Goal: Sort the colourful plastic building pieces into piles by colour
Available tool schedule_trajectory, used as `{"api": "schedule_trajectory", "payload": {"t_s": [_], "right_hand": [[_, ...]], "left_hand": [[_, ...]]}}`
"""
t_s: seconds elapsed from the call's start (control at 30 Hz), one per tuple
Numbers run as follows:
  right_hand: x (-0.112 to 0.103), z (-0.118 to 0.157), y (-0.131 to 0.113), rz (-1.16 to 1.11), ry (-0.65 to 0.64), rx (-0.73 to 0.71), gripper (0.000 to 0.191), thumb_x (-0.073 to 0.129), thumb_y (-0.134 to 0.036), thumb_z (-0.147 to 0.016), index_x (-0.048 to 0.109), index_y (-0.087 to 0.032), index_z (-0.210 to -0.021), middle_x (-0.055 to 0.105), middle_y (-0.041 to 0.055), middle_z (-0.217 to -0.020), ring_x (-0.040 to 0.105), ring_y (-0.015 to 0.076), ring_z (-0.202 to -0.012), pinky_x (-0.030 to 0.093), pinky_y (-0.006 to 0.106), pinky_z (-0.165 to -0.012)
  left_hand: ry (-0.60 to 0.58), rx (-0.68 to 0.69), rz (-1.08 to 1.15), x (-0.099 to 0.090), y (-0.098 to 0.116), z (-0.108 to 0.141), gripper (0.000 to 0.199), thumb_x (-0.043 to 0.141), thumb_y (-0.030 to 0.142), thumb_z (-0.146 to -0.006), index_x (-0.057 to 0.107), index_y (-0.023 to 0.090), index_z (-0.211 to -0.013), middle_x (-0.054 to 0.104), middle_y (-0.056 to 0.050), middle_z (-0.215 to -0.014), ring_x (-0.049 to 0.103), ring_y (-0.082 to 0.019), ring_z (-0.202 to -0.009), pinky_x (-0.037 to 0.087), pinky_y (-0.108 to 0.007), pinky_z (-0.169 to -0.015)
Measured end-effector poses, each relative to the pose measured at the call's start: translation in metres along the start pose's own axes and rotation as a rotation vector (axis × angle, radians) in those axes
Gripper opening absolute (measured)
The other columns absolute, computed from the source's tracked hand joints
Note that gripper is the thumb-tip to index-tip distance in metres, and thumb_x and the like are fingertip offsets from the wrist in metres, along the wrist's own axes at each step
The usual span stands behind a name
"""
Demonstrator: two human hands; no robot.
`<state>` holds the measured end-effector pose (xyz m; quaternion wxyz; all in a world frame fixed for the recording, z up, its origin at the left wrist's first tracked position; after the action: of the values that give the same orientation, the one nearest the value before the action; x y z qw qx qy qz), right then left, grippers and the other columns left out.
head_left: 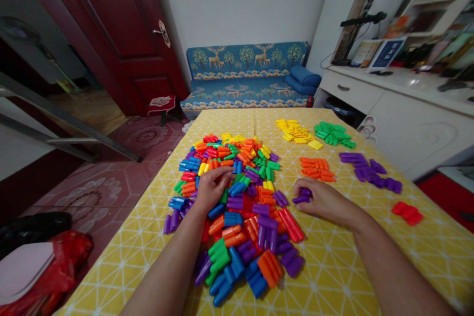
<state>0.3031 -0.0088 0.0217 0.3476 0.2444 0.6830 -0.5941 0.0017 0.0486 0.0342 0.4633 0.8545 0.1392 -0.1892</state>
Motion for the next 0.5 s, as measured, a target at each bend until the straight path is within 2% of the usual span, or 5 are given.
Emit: {"api": "schedule_trajectory", "payload": {"t_s": [0.07,0.17,0.33,0.4,0.5], "right_hand": [[0.005,-0.007,0.004,-0.009,0.02,0.013,0.013,0.07,-0.027,-0.066,0.066,-0.021,-0.077,0.066,-0.0005,-0.076,0.061,0.0152,-0.07,0.045,0.026,-0.063],[0.008,-0.015,0.014,-0.12,0.191,0.067,0.019,0.069,-0.037,-0.07,0.066,-0.02,-0.078,0.067,0.003,-0.079,0.062,0.0182,-0.072,0.049,0.03,-0.064],[0.015,-0.02,0.02,-0.522,0.286,0.184,0.041,0.062,-0.044,-0.078,0.062,-0.021,-0.112,0.071,0.007,-0.092,0.068,0.019,-0.07,0.051,0.027,-0.053],[-0.002,-0.016,0.024,-0.566,0.405,0.209,0.042,0.062,-0.047,-0.08,0.058,-0.02,-0.113,0.072,0.0076,-0.093,0.066,0.016,-0.062,0.048,0.024,-0.048],[-0.05,0.002,0.045,-0.532,0.773,0.209,0.04,0.069,-0.047,-0.074,0.061,-0.018,-0.101,0.07,0.0062,-0.085,0.059,0.0118,-0.055,0.044,0.022,-0.047]], "left_hand": [[-0.001,-0.001,-0.007,0.0,-0.001,0.0,0.02,0.058,0.026,-0.09,0.073,0.018,-0.1,0.078,-0.003,-0.081,0.073,-0.017,-0.072,0.058,-0.026,-0.07],[-0.002,-0.003,-0.015,0.0,-0.002,0.0,0.02,0.058,0.027,-0.09,0.073,0.019,-0.101,0.078,-0.002,-0.081,0.073,-0.017,-0.072,0.058,-0.026,-0.071],[0.004,0.007,-0.009,-0.001,0.001,0.0,0.02,0.058,0.026,-0.09,0.073,0.018,-0.101,0.078,-0.003,-0.081,0.073,-0.017,-0.071,0.058,-0.026,-0.07],[0.006,0.004,-0.001,-0.001,0.001,0.0,0.02,0.058,0.025,-0.089,0.073,0.018,-0.101,0.078,-0.003,-0.081,0.073,-0.017,-0.072,0.058,-0.026,-0.069],[0.004,0.0,-0.002,0.0,0.0,0.0,0.021,0.058,0.026,-0.09,0.073,0.018,-0.101,0.078,-0.003,-0.082,0.073,-0.017,-0.074,0.058,-0.026,-0.071]]}}
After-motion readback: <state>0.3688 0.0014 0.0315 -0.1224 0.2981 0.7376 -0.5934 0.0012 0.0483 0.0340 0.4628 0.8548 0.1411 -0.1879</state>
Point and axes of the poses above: each hand's wrist, its own z-axis away from the middle knuckle, its own x-axis out of the palm, y = z × x, the point moved 7 cm from there along -z, towards the middle knuckle
